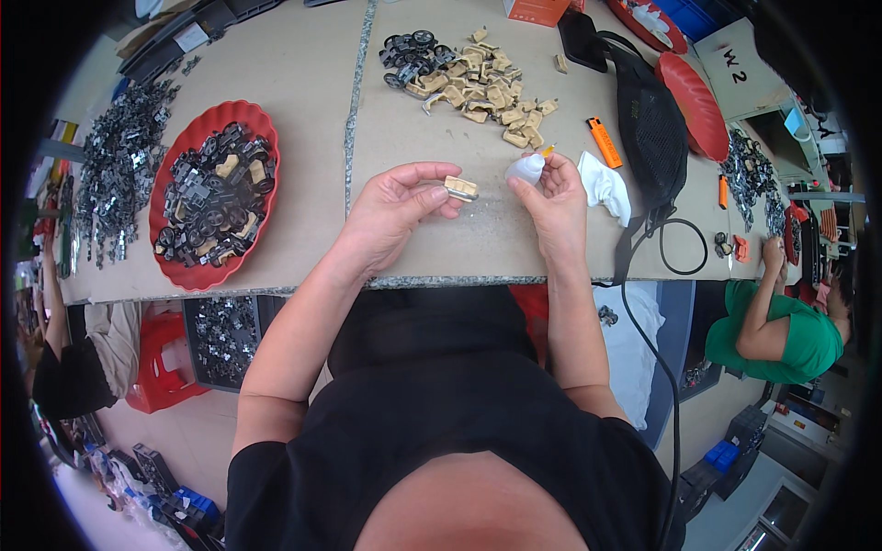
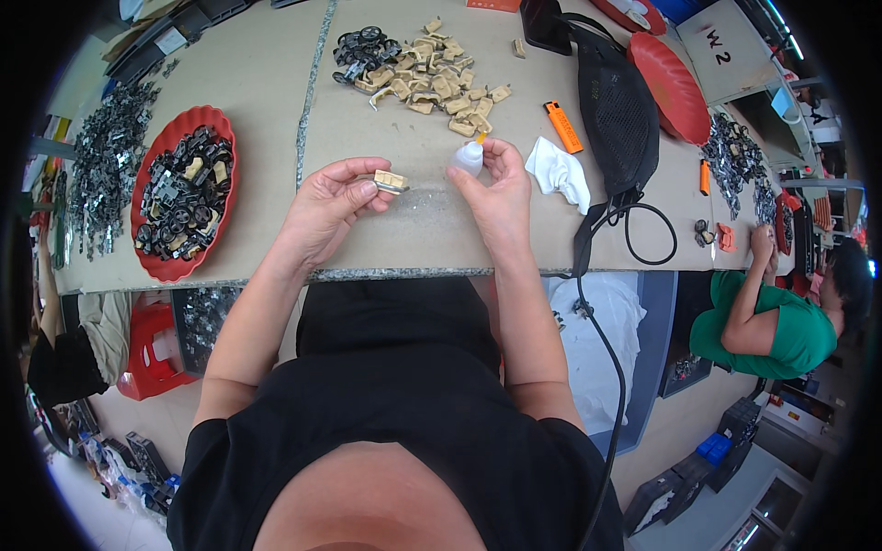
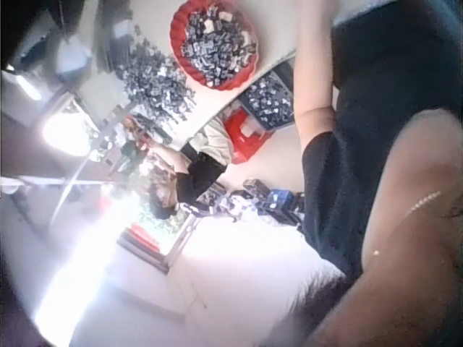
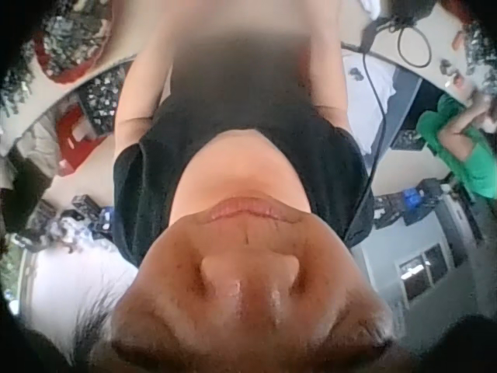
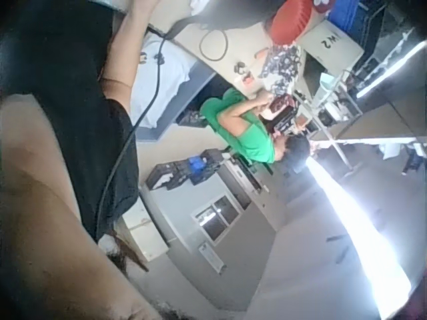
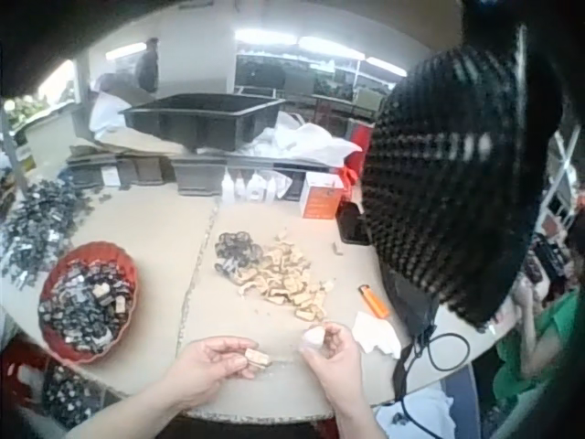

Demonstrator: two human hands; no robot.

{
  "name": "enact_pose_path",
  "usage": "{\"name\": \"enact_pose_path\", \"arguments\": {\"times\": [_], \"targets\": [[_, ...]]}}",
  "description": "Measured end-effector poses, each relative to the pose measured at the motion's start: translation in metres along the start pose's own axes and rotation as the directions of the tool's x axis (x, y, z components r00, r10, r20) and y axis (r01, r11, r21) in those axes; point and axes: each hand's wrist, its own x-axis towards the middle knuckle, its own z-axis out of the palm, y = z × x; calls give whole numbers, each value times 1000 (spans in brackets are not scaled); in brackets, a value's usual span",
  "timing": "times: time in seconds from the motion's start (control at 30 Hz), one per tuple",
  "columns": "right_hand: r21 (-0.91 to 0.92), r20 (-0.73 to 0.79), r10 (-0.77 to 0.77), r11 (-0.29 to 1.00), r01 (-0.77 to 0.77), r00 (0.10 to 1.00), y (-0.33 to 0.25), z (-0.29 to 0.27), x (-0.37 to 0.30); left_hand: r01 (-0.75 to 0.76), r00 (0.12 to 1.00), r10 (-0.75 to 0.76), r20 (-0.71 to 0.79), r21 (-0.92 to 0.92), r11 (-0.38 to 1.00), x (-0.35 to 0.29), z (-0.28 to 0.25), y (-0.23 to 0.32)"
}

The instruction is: Glue and assemble small electronic or mechanical components onto a plastic base.

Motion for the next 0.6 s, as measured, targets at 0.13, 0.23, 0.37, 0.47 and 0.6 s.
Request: {"name": "enact_pose_path", "arguments": {"times": [0.13,0.23,0.37,0.47,0.6], "targets": [[-254,-104,-217,949,185,971,-20,1,-24,17,999,-17,44,13,1000,0,7,7],[187,189,56,978,-92,980,-34,12,-40,-11,995,6,96,56,998,7,14,6],[588,547,80,672,-450,833,-24,18,-35,-29,997,11,79,227,974,12,17,7],[638,563,92,584,-503,821,-20,21,-31,-168,984,135,114,358,919,18,13,5],[715,511,130,485,-504,850,-17,18,-30,-153,975,59,213,458,876,30,13,13]]}}
